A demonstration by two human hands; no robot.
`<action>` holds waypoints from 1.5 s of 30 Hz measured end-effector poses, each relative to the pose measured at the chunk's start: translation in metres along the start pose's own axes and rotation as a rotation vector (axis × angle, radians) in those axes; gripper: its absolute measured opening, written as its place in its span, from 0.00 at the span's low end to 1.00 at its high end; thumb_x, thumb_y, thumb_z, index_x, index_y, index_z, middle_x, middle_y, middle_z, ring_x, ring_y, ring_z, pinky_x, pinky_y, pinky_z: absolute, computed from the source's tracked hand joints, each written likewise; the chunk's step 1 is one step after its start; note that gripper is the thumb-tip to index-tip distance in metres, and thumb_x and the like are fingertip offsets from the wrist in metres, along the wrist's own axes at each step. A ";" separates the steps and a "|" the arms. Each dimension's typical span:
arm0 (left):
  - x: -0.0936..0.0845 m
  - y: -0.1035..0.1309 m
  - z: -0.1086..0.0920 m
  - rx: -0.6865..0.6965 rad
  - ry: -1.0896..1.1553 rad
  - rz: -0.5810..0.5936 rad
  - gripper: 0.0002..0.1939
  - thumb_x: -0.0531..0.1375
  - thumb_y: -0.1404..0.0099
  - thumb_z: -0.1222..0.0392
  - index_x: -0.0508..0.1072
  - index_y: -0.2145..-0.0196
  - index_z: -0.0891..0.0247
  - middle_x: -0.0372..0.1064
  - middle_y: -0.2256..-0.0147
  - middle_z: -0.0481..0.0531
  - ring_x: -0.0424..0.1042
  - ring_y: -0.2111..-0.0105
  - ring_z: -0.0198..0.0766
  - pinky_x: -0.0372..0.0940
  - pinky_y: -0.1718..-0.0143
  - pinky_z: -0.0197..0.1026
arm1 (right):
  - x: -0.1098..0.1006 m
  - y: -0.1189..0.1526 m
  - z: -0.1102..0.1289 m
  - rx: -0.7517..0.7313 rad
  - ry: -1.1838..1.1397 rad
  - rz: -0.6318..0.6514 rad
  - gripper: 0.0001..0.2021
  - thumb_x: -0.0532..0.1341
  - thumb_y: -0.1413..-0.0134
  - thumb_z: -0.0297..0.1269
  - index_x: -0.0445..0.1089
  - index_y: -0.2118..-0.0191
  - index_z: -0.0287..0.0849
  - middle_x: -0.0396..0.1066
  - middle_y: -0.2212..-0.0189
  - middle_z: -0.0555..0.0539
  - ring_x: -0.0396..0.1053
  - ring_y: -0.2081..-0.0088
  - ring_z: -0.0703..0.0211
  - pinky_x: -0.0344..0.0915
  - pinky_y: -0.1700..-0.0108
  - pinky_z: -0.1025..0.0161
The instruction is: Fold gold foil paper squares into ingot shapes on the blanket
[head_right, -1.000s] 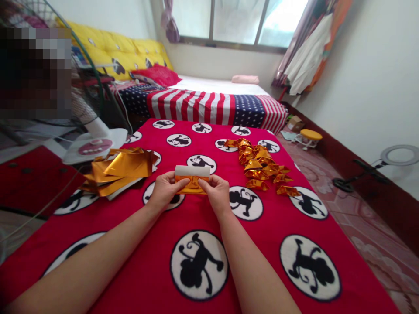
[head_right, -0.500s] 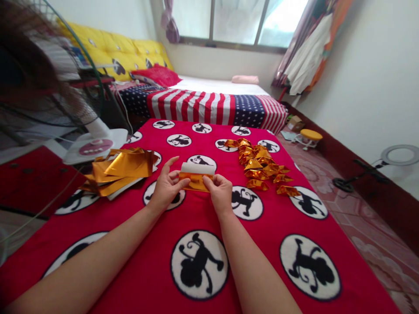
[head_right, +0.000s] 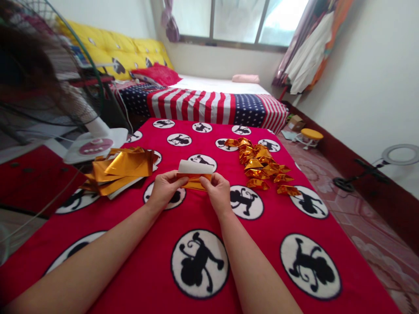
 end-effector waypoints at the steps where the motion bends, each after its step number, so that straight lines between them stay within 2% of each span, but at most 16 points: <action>1: -0.001 0.000 0.002 -0.020 0.015 -0.013 0.14 0.71 0.50 0.54 0.80 0.67 0.65 0.78 0.69 0.52 0.74 0.69 0.39 0.68 0.64 0.39 | 0.001 0.000 0.001 0.003 -0.020 0.008 0.14 0.68 0.55 0.46 0.69 0.67 0.43 0.72 0.72 0.50 0.69 0.71 0.61 0.66 0.67 0.64; 4: -0.003 0.000 0.006 -0.038 0.045 -0.045 0.15 0.71 0.50 0.53 0.80 0.68 0.66 0.78 0.70 0.52 0.74 0.70 0.39 0.68 0.65 0.39 | -0.002 0.000 0.004 -0.028 -0.013 -0.067 0.25 0.71 0.59 0.44 0.65 0.55 0.45 0.74 0.66 0.49 0.73 0.65 0.57 0.69 0.63 0.61; 6: -0.003 0.000 0.006 -0.038 0.050 -0.061 0.15 0.71 0.51 0.52 0.80 0.69 0.66 0.78 0.70 0.52 0.74 0.71 0.39 0.68 0.66 0.39 | -0.005 0.001 0.008 -0.064 0.014 -0.130 0.29 0.72 0.61 0.42 0.62 0.52 0.47 0.73 0.64 0.49 0.73 0.64 0.57 0.70 0.63 0.62; 8: -0.004 0.001 0.005 -0.032 0.041 -0.082 0.15 0.71 0.51 0.52 0.79 0.70 0.66 0.78 0.72 0.51 0.74 0.72 0.38 0.68 0.68 0.38 | -0.005 0.001 0.009 -0.077 0.011 -0.132 0.28 0.72 0.60 0.42 0.62 0.53 0.47 0.73 0.61 0.48 0.73 0.64 0.57 0.70 0.64 0.63; 10: -0.005 0.001 0.002 -0.017 0.019 -0.107 0.14 0.71 0.51 0.53 0.79 0.71 0.66 0.77 0.73 0.50 0.73 0.73 0.37 0.67 0.69 0.37 | -0.002 0.002 0.008 -0.047 -0.015 -0.080 0.21 0.71 0.58 0.43 0.66 0.59 0.46 0.74 0.62 0.48 0.73 0.66 0.58 0.70 0.64 0.62; 13: -0.004 0.002 -0.003 0.011 0.005 -0.114 0.13 0.71 0.50 0.54 0.78 0.71 0.66 0.77 0.74 0.50 0.73 0.74 0.36 0.67 0.70 0.37 | 0.000 0.002 0.006 -0.006 -0.051 -0.045 0.13 0.69 0.56 0.45 0.70 0.68 0.43 0.74 0.70 0.49 0.71 0.69 0.59 0.69 0.65 0.63; 16: 0.000 0.002 -0.005 0.009 0.026 -0.075 0.12 0.70 0.49 0.55 0.77 0.72 0.66 0.77 0.74 0.50 0.74 0.74 0.37 0.69 0.69 0.37 | -0.001 0.001 0.004 -0.003 -0.087 -0.066 0.12 0.70 0.57 0.44 0.70 0.72 0.42 0.72 0.75 0.52 0.68 0.72 0.62 0.66 0.67 0.65; 19: 0.002 0.003 -0.007 0.011 0.036 -0.045 0.12 0.70 0.48 0.54 0.78 0.71 0.66 0.77 0.71 0.51 0.75 0.71 0.38 0.70 0.66 0.38 | -0.003 0.001 0.002 0.006 -0.116 -0.071 0.13 0.71 0.58 0.43 0.70 0.73 0.42 0.70 0.76 0.53 0.66 0.74 0.65 0.63 0.70 0.67; 23: 0.000 0.003 -0.012 0.028 0.044 -0.066 0.13 0.70 0.48 0.54 0.79 0.68 0.66 0.78 0.66 0.52 0.76 0.67 0.40 0.71 0.63 0.39 | -0.002 0.001 0.001 0.034 -0.134 -0.065 0.13 0.72 0.59 0.43 0.69 0.74 0.42 0.70 0.77 0.53 0.66 0.75 0.65 0.64 0.70 0.67; 29: -0.002 0.005 -0.010 -0.026 0.049 -0.105 0.13 0.72 0.52 0.54 0.78 0.73 0.66 0.77 0.74 0.51 0.75 0.74 0.38 0.71 0.69 0.38 | -0.005 0.001 -0.001 0.056 -0.113 -0.090 0.14 0.72 0.60 0.43 0.69 0.75 0.42 0.70 0.78 0.53 0.66 0.76 0.65 0.64 0.72 0.67; 36: 0.001 0.005 -0.009 -0.054 0.061 -0.086 0.15 0.71 0.51 0.52 0.75 0.75 0.66 0.76 0.77 0.51 0.74 0.78 0.38 0.71 0.73 0.38 | -0.004 0.002 0.000 0.056 -0.106 -0.094 0.14 0.72 0.60 0.43 0.69 0.75 0.41 0.70 0.78 0.53 0.67 0.75 0.64 0.64 0.72 0.67; 41: 0.000 0.004 -0.013 0.022 0.043 -0.096 0.12 0.71 0.50 0.55 0.76 0.73 0.66 0.76 0.72 0.50 0.75 0.73 0.36 0.70 0.69 0.36 | -0.003 0.002 -0.001 0.053 -0.113 -0.076 0.13 0.72 0.60 0.41 0.68 0.74 0.41 0.70 0.78 0.53 0.67 0.76 0.65 0.63 0.72 0.68; 45: -0.003 0.004 -0.010 -0.001 0.008 -0.122 0.13 0.71 0.52 0.55 0.75 0.74 0.66 0.75 0.75 0.49 0.72 0.75 0.34 0.68 0.71 0.34 | -0.005 0.000 -0.002 0.035 -0.128 -0.090 0.17 0.73 0.62 0.40 0.68 0.66 0.43 0.71 0.77 0.55 0.68 0.75 0.65 0.65 0.71 0.68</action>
Point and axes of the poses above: each hand's wrist, its own y-axis away from the middle knuckle, its own x-axis out of the palm, z = x × y, the point moved 6 cm from there along -y, towards the middle knuckle
